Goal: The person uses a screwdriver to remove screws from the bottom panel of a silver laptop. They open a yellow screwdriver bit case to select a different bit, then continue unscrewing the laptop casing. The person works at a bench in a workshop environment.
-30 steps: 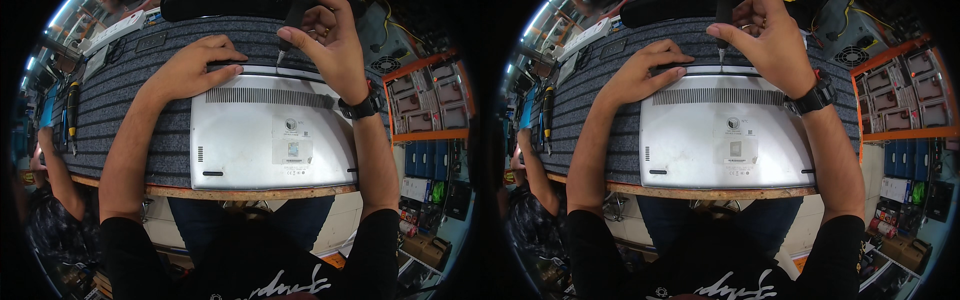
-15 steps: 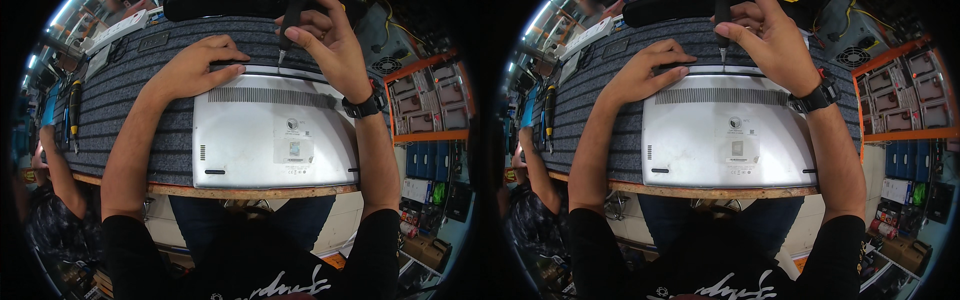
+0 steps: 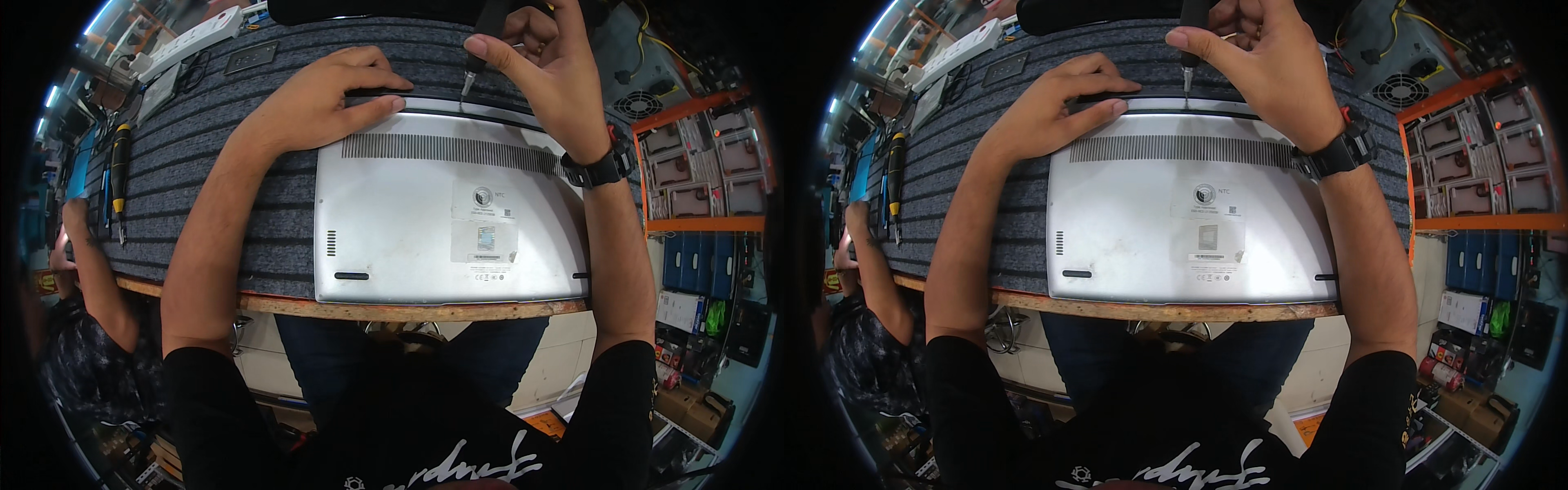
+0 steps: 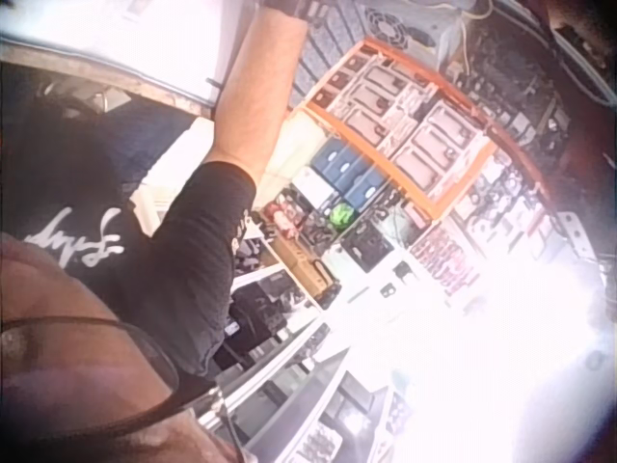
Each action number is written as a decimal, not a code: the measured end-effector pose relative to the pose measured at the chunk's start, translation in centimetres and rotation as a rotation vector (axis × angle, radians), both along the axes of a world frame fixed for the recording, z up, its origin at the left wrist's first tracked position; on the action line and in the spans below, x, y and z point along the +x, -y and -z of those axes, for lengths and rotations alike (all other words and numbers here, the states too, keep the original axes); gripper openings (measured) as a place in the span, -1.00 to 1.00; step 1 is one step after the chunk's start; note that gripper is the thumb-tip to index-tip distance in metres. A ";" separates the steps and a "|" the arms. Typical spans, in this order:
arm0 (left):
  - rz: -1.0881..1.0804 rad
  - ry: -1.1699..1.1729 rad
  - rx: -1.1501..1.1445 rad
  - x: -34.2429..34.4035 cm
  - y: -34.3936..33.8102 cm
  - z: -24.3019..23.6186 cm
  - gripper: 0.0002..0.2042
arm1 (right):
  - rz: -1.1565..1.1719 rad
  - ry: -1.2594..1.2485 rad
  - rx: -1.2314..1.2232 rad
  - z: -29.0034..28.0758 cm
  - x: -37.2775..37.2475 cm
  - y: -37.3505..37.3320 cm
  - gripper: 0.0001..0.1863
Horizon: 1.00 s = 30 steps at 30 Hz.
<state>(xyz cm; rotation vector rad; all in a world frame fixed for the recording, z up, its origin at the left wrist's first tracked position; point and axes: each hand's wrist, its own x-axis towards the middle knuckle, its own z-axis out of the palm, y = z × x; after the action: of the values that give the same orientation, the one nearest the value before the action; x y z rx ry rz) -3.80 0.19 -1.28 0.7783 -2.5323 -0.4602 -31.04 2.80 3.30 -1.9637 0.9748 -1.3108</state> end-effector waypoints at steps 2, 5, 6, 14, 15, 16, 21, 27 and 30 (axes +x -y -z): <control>-0.005 0.006 0.016 0.0 0.0 -0.2 -0.71 | -0.005 0.017 0.017 0.0 -0.1 0.1 -0.23; -0.001 0.000 0.010 0.1 0.0 0.1 -0.71 | 0.005 0.000 0.043 -0.1 -0.1 -0.1 -0.23; 0.001 -0.001 0.009 0.2 0.0 0.1 -0.71 | 0.010 -0.007 0.041 -0.1 -0.1 -0.1 -0.23; -0.010 0.002 0.020 0.0 0.0 0.1 -0.71 | -0.024 0.042 0.067 0.1 -0.2 0.0 -0.24; -0.016 0.004 0.023 0.0 0.0 0.0 -0.71 | -0.033 0.056 0.074 0.1 -0.2 0.0 -0.24; -0.021 0.006 0.027 0.0 -0.1 -0.1 -0.71 | -0.041 0.070 0.082 0.0 -0.1 0.0 -0.25; -0.030 0.009 0.034 0.0 -0.1 0.0 -0.71 | -0.019 0.041 0.191 -1.1 0.2 -0.7 -0.25; -0.024 0.008 0.027 0.0 -0.1 -0.1 -0.70 | -0.116 0.100 0.159 0.0 -0.4 0.2 -0.24; -0.022 0.006 0.037 0.1 -0.1 0.0 -0.70 | -0.139 0.119 0.195 -0.1 -0.3 0.2 -0.23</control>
<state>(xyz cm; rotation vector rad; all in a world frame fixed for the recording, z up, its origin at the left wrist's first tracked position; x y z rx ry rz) -3.75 0.29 -1.27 0.8212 -2.5251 -0.4999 -31.36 2.64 3.36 -1.7528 0.8590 -1.1935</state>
